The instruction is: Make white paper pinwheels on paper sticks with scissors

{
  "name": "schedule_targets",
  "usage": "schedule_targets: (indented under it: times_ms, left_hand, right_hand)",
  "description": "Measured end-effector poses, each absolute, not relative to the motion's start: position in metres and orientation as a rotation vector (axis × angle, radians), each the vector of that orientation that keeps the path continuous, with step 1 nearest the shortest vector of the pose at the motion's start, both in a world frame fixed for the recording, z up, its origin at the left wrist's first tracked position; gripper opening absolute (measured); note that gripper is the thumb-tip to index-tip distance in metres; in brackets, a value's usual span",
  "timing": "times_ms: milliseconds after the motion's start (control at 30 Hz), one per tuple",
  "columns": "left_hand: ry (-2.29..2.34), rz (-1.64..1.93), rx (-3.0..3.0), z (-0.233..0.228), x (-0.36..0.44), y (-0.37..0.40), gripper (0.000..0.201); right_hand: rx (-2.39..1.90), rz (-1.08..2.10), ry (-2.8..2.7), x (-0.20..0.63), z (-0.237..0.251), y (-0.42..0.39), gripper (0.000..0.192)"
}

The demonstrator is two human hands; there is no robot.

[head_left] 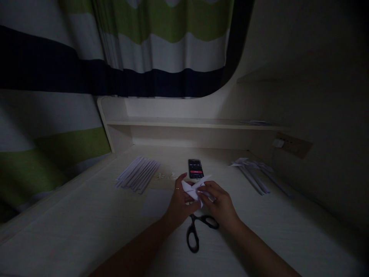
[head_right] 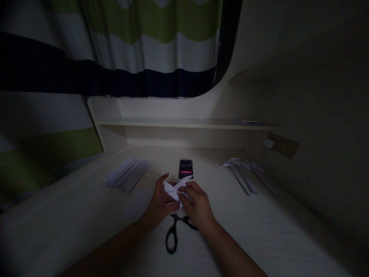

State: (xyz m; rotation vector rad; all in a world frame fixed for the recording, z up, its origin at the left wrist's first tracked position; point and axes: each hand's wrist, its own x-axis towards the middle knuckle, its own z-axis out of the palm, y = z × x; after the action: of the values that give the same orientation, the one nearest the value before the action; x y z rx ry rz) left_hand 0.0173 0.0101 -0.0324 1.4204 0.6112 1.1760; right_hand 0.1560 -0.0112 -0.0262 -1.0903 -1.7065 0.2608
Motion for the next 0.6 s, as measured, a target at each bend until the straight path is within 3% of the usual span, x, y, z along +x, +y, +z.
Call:
schedule_targets:
  times_ms: [133,300,367,600]
  left_hand:
    - [0.573,1.273,1.479,-0.033,0.01,0.018,0.082]
    - [1.154,1.448,1.588,-0.048,-0.008,0.056,0.039]
    - [1.458,1.399,1.702,-0.052,-0.018,0.074,0.03]
    - [1.889,1.13,1.928,-0.038,-0.071,0.119,0.024]
  right_hand:
    - [-1.147,0.263,-1.562,0.167,-0.026,-0.005,0.011]
    - [-1.169,0.365,-1.359,0.189,-0.03,0.011,0.017]
    - [-1.196,0.422,-1.298,0.197,-0.032,0.016,0.02]
    - [-1.215,0.507,-1.219,0.215,-0.039,0.026,0.028]
